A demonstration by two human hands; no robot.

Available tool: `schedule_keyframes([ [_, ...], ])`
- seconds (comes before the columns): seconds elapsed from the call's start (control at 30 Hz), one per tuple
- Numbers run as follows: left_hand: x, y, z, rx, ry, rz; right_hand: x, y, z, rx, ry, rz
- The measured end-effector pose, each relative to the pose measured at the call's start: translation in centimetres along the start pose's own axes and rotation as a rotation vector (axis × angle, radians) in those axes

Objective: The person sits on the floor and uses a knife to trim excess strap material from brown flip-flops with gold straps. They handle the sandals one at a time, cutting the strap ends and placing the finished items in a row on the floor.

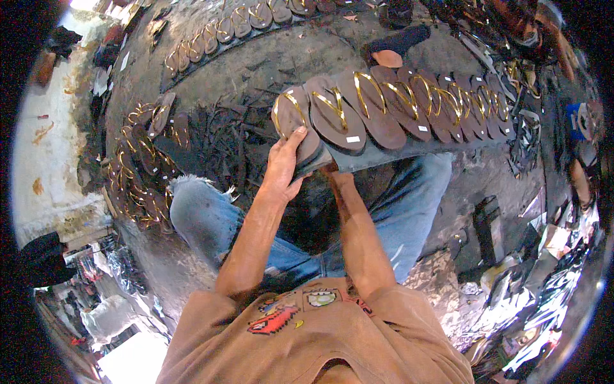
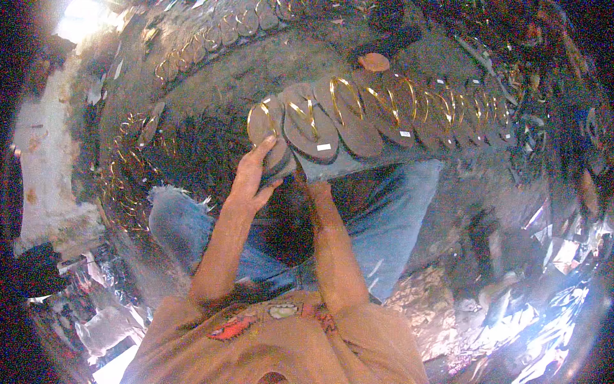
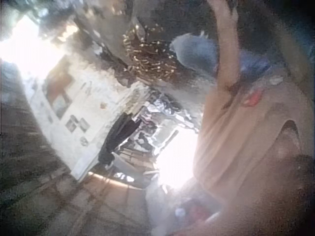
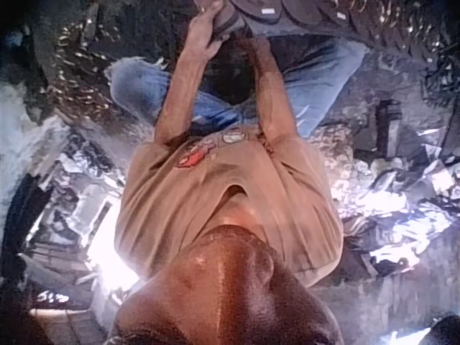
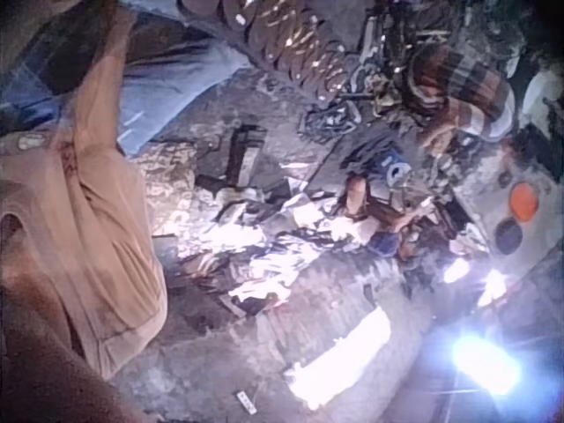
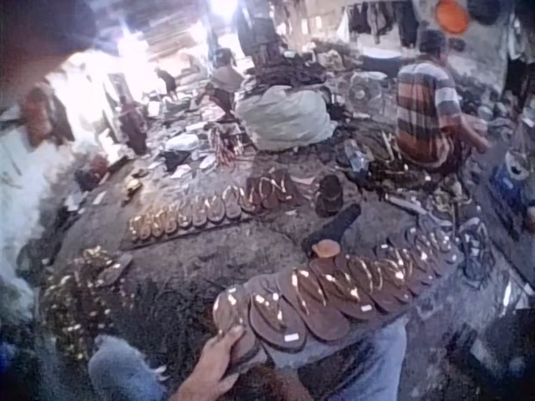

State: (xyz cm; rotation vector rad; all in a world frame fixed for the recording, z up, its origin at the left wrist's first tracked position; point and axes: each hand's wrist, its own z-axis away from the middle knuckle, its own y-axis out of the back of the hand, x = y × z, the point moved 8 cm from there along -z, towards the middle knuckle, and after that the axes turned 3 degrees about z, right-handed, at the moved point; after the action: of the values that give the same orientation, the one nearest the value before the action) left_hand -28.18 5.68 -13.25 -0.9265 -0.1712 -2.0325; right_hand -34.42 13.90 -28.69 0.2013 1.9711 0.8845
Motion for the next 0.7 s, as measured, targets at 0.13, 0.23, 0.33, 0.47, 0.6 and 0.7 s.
schedule_keyframes([
  [0.13,0.5,1.0,1.3,0.024,-0.043,-0.017,-0.9,1.0,-4.5,-0.518,-0.103,-0.083],
  [0.23,1.9,0.5,5.0,0.048,-0.081,-0.073,-2.0,1.8,-6.7,-0.772,-0.197,-0.232],
  [0.33,2.6,2.2,9.8,0.030,-0.290,-0.255,-5.1,1.0,-7.3,-0.584,-0.402,-0.472],
  [0.47,3.4,3.2,15.5,0.064,-0.532,-0.277,-14.8,8.4,-7.1,-0.236,-0.818,-1.412],
  [0.6,2.7,2.4,16.8,0.134,-0.673,-0.272,-18.1,19.5,-9.7,-0.236,-0.270,-0.912],
  [0.7,7.3,3.0,15.5,0.017,-0.484,0.110,-20.1,22.3,-6.3,-0.282,-0.095,-0.673],
])
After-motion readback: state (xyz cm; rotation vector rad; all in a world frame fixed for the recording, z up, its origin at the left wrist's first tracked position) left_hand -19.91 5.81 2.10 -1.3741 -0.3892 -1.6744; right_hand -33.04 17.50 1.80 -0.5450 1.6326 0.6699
